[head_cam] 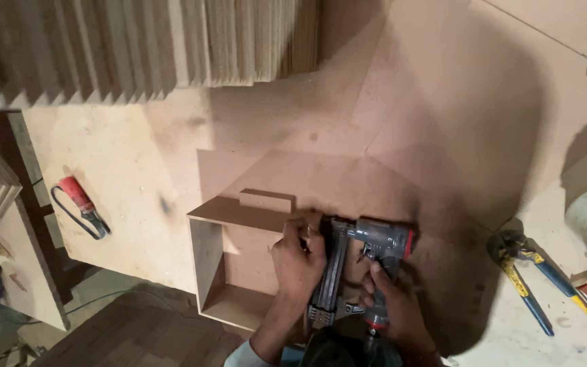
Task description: The person assembles small wooden boxes by applying glue to wooden pieces and using a nail gun to fasten them together. The person repeatedly picks up pieces, applies glue, aligns them, and nails them to form box structures.
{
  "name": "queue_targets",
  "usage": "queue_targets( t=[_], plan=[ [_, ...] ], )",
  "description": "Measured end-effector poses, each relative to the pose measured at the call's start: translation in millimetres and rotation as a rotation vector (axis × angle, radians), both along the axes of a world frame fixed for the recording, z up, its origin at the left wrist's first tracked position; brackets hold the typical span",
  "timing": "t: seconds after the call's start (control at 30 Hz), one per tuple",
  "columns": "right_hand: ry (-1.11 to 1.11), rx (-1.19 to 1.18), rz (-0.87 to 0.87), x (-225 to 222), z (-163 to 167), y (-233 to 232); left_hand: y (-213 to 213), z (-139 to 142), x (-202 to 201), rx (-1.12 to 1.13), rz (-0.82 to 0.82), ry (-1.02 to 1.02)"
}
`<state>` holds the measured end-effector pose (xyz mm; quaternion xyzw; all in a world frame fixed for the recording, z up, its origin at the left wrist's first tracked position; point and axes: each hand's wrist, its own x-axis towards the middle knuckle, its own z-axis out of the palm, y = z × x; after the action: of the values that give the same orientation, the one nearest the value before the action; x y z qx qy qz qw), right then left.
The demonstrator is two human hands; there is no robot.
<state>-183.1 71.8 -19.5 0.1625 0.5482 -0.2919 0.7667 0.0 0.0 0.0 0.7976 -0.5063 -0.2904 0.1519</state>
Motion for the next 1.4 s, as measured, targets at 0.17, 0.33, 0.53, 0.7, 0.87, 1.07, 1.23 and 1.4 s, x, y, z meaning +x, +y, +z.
queue_targets(
  t=[0.17, 0.33, 0.53, 0.7, 0.87, 1.07, 1.23, 1.4],
  plan=[
    [0.007, 0.046, -0.028, -1.0, 5.3, -8.0, -4.2, 5.4, -1.4, 0.039, 0.027, 0.003],
    [-0.033, 0.032, -0.020, 4.0, 11.1, -15.2, -7.7, 9.8, -1.7, 0.005, 0.022, 0.007],
    [0.025, 0.016, 0.050, 4.3, 7.5, -16.6, -10.4, 9.6, -0.9, 0.020, 0.056, 0.033],
    [0.055, -0.008, 0.086, 5.3, 4.8, -15.2, -13.9, 12.0, -0.3, 0.014, 0.062, 0.045],
    [0.046, 0.005, 0.062, 4.7, 6.7, -15.8, -19.6, 16.6, -3.0, 0.017, 0.065, 0.053],
    [-0.011, -0.097, -0.005, 4.6, 13.0, -3.4, -8.6, 39.8, 0.1, 0.101, 0.024, 0.106],
    [-0.009, -0.125, 0.007, 4.5, 18.8, 2.6, 11.2, 42.6, 2.7, -0.071, -0.114, -0.050],
    [0.024, -0.156, 0.028, 4.8, 23.4, 1.8, 21.2, 29.2, 3.8, 0.073, -0.054, -0.040]
  ],
)
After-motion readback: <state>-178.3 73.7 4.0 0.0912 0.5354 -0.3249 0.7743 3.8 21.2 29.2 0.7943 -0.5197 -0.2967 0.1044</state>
